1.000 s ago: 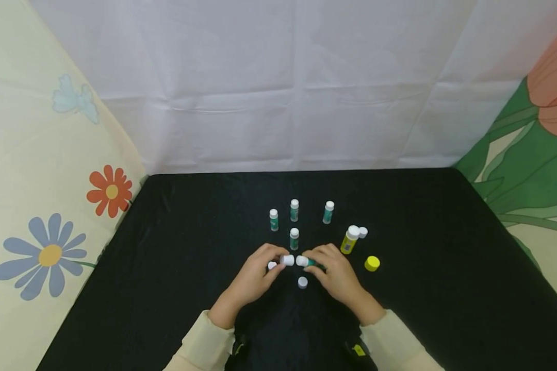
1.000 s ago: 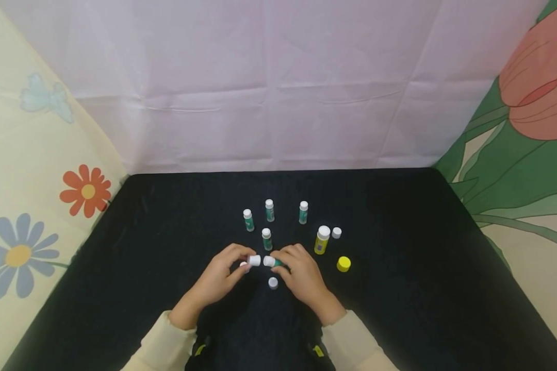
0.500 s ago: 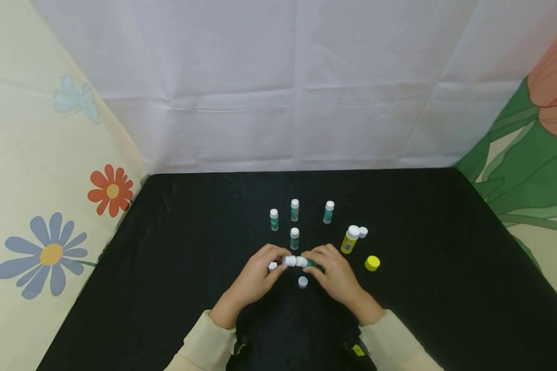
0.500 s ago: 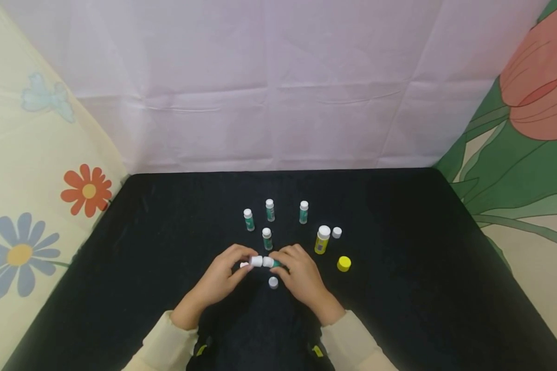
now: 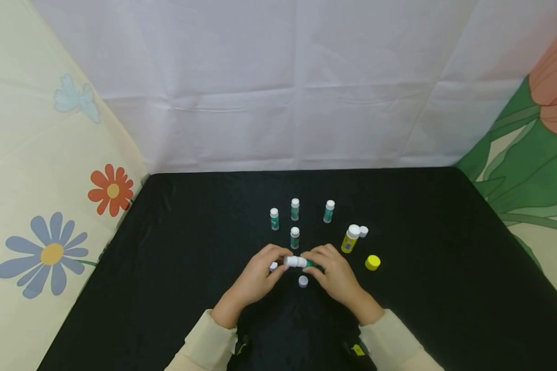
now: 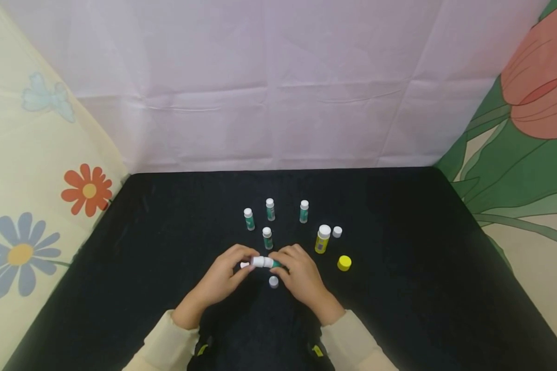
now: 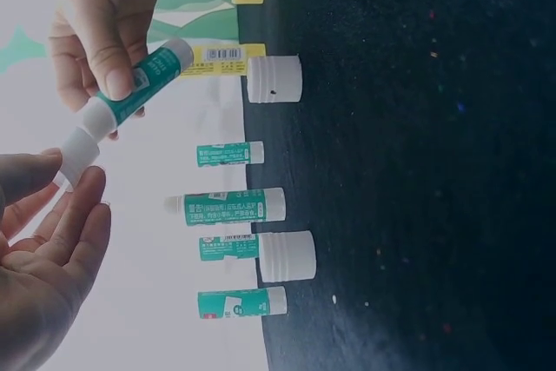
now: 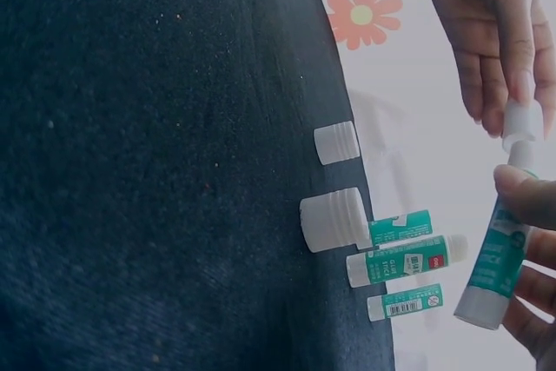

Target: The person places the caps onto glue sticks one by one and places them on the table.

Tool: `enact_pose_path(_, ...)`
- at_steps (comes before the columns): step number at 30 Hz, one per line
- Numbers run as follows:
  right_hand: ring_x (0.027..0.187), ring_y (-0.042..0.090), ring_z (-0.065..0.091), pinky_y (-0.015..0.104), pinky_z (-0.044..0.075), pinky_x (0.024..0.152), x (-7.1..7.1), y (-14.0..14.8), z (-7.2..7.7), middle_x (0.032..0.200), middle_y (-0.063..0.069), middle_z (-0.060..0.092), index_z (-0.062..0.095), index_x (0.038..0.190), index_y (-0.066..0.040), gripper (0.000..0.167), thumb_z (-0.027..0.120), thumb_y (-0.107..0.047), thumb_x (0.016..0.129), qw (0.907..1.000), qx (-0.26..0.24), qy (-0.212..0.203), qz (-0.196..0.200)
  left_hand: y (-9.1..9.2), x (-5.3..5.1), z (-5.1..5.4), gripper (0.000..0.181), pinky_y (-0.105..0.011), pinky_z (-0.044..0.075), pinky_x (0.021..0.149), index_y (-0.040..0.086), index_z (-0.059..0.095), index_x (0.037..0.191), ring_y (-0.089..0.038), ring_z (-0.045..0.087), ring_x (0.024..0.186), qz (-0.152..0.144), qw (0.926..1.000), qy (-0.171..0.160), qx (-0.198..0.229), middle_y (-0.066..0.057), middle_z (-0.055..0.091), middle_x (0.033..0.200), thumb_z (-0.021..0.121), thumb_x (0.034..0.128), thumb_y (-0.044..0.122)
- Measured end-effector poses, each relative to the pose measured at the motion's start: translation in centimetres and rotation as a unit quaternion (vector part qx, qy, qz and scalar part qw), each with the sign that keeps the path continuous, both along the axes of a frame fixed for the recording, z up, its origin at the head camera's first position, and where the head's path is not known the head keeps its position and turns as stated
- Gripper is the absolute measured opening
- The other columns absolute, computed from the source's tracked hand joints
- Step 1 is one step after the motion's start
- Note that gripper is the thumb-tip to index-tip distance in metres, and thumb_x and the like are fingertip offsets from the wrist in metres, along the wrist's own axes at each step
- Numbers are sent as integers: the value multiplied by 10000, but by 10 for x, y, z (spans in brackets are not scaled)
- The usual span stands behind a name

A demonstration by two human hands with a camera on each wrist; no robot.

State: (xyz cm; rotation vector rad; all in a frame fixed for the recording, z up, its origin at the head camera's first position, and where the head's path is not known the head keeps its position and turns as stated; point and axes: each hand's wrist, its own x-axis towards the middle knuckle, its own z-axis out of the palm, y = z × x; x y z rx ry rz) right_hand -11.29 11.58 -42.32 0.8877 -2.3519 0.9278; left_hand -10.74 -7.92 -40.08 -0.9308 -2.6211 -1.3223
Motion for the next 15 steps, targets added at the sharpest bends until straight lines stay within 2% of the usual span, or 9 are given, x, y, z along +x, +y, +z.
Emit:
enact_pose_path(7,751,113,455,248,409,621,1,-1,0,808,-18,558,657,851,-75,286,760,-33,587,10000,28,55,-21,0,0,-1,190,-324,448,724,51,557,1001,-199,526,833,-28,10000,-1,-19,-20,516,942,578,813,39)
enact_pose_path(15,759,113,450,252,410,627,2,-1,1,817,-17,559,657,861,-80,261,743,-60,615,10000,41,-84,2,0,1,-2,191,-322,452,721,60,559,1000,-119,508,843,-62,10000,65,-13,-10,517,947,575,813,30)
